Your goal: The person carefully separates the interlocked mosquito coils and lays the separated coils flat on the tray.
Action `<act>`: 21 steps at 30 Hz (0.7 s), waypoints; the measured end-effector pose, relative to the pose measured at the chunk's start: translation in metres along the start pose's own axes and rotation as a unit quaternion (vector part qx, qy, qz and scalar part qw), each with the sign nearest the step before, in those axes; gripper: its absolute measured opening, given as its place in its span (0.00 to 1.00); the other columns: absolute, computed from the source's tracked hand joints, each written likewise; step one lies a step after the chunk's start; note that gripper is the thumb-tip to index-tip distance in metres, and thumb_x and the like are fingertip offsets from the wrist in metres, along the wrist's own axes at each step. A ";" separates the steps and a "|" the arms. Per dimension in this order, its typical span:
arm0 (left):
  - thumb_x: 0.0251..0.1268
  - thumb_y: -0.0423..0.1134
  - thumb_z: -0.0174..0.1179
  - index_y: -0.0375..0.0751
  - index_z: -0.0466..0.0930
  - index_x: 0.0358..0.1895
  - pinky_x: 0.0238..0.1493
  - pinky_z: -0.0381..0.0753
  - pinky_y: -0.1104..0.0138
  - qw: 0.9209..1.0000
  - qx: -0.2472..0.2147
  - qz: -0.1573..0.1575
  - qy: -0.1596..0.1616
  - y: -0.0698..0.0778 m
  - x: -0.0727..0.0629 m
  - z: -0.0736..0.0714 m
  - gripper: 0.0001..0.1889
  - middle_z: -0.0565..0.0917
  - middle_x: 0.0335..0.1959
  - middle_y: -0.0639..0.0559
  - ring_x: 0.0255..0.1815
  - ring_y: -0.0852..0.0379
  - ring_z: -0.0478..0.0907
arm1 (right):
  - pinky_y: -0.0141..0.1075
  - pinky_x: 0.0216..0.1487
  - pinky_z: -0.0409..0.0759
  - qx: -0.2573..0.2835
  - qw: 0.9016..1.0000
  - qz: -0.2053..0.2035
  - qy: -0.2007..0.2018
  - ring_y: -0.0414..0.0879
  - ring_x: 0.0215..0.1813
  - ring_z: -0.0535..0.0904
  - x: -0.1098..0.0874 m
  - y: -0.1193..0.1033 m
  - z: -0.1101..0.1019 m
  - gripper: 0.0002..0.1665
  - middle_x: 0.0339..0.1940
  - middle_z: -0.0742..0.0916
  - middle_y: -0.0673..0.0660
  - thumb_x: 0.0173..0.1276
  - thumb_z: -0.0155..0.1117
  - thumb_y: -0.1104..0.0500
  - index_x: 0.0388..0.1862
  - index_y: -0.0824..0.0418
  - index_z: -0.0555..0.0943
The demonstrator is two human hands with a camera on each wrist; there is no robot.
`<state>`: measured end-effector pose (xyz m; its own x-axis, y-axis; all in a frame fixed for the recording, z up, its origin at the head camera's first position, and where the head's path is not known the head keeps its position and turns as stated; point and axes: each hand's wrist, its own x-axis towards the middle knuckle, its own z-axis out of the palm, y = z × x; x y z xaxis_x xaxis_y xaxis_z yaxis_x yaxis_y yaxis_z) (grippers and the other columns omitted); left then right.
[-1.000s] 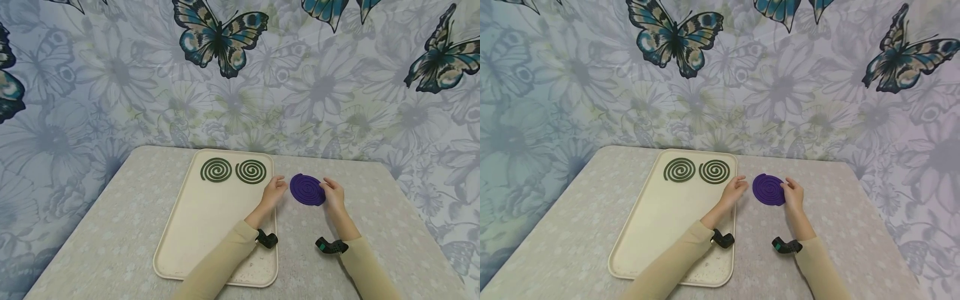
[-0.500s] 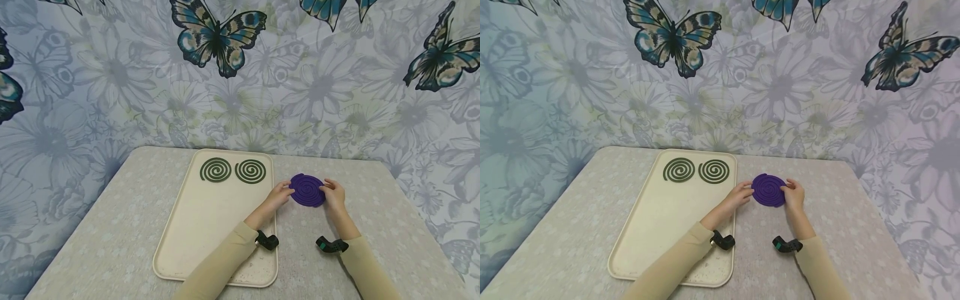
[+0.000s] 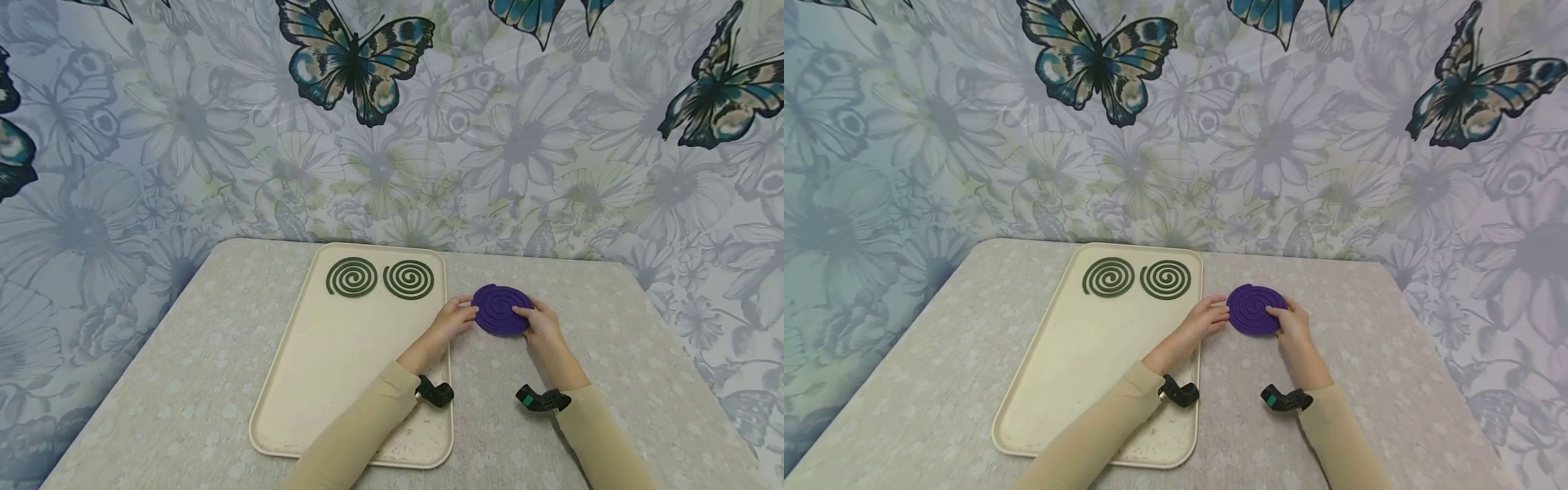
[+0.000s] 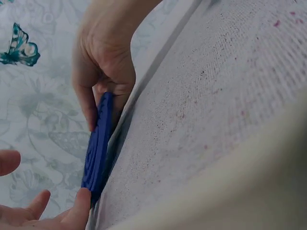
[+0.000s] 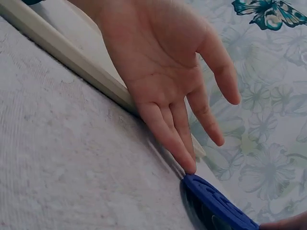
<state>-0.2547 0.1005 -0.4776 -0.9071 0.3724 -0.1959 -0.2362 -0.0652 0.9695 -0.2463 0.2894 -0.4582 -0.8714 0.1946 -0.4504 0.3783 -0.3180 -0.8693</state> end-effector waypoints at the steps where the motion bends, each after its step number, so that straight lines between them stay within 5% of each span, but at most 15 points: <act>1: 0.69 0.37 0.52 0.31 0.65 0.66 0.63 0.76 0.58 1.000 0.004 0.004 0.006 0.000 -0.001 0.000 0.25 0.74 0.61 0.34 0.62 0.42 0.74 | 0.25 0.65 0.68 0.006 1.000 -0.004 0.002 0.48 0.78 0.49 -0.004 -0.002 0.002 0.43 0.79 0.50 0.57 0.70 0.48 0.73 0.78 0.60 0.42; 6: 0.67 0.36 0.55 0.35 0.69 0.63 0.55 0.80 0.57 0.997 0.049 0.047 0.042 0.005 -0.004 -0.002 0.22 0.78 0.58 0.38 0.56 0.44 0.78 | 0.17 0.47 0.78 0.027 0.999 -0.034 0.016 0.37 0.66 0.73 -0.018 -0.012 0.011 0.43 0.77 0.59 0.56 0.68 0.51 0.73 0.78 0.59 0.48; 10: 0.65 0.36 0.57 0.39 0.72 0.61 0.51 0.81 0.59 0.990 0.082 0.094 0.068 0.009 -0.007 -0.009 0.21 0.79 0.56 0.41 0.55 0.46 0.79 | 0.17 0.22 0.74 0.057 0.997 -0.049 0.018 0.28 0.34 0.82 -0.023 -0.015 0.017 0.43 0.52 0.84 0.48 0.66 0.55 0.74 0.77 0.57 0.53; 13: 0.63 0.35 0.60 0.38 0.74 0.59 0.51 0.82 0.63 0.985 0.074 0.132 0.083 0.014 -0.009 -0.015 0.20 0.78 0.55 0.41 0.55 0.45 0.80 | 0.19 0.22 0.76 0.076 0.995 -0.060 0.000 0.31 0.29 0.83 -0.029 -0.015 0.023 0.43 0.31 0.85 0.41 0.66 0.55 0.73 0.77 0.57 0.53; 16: 0.60 0.31 0.62 0.35 0.75 0.56 0.49 0.83 0.66 0.980 0.047 0.166 0.096 0.021 -0.013 -0.020 0.20 0.77 0.54 0.38 0.54 0.43 0.80 | 0.20 0.31 0.81 0.081 0.994 -0.076 -0.023 0.32 0.33 0.85 -0.037 -0.016 0.033 0.41 0.30 0.85 0.41 0.68 0.52 0.74 0.77 0.59 0.52; 21: 0.57 0.26 0.63 0.28 0.75 0.54 0.44 0.83 0.73 0.973 0.018 0.201 0.109 0.041 -0.029 -0.031 0.19 0.78 0.53 0.33 0.52 0.36 0.79 | 0.20 0.27 0.80 0.079 0.991 -0.097 -0.046 0.32 0.32 0.85 -0.047 -0.019 0.053 0.39 0.32 0.86 0.43 0.67 0.52 0.74 0.75 0.62 0.53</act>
<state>-0.2486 0.0584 -0.4371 -0.9772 0.1171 0.1772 0.1616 -0.1317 0.9780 -0.2290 0.2366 -0.4094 -0.9505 0.1830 -0.2511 0.1536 -0.4258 -0.8917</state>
